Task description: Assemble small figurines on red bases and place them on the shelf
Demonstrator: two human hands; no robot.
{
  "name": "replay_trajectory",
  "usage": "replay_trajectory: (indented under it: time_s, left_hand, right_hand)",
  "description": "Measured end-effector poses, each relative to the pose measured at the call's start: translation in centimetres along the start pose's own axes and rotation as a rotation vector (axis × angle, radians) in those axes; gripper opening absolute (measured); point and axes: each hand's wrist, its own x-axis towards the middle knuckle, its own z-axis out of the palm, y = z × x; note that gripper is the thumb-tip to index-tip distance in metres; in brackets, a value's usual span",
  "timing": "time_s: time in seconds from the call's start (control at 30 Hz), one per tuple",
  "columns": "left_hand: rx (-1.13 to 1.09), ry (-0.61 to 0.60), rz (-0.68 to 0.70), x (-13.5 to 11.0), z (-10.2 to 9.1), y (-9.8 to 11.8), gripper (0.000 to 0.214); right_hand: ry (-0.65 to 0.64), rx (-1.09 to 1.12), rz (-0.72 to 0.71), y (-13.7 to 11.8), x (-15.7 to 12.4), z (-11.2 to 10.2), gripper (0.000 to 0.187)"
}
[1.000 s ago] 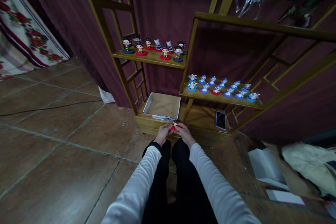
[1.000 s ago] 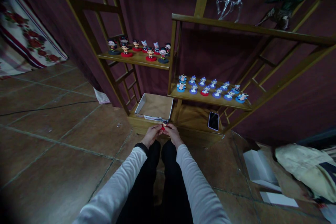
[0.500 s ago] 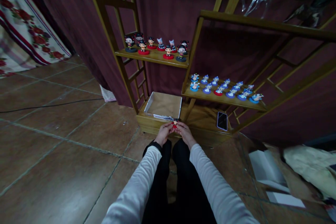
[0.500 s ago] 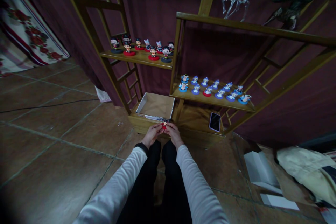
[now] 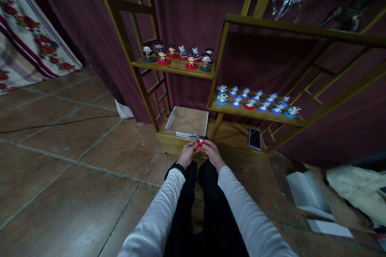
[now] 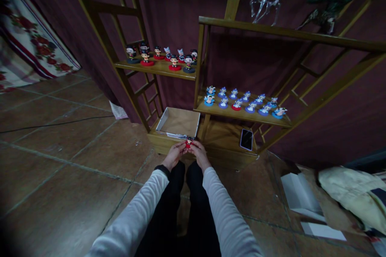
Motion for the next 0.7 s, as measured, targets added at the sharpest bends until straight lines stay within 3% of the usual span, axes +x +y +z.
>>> replay_trajectory:
  time_s: [0.27,0.7]
  left_hand:
    - [0.015,-0.059,-0.009,-0.1,0.0,0.2,0.036]
    - [-0.018,-0.029,-0.069,-0.3,0.1,0.5,0.02]
  right_hand:
    - [-0.012,0.012,-0.005,-0.5,-0.4,0.1,0.037]
    - [0.027,-0.041,-0.026,-1.2,-0.9,0.6,0.049]
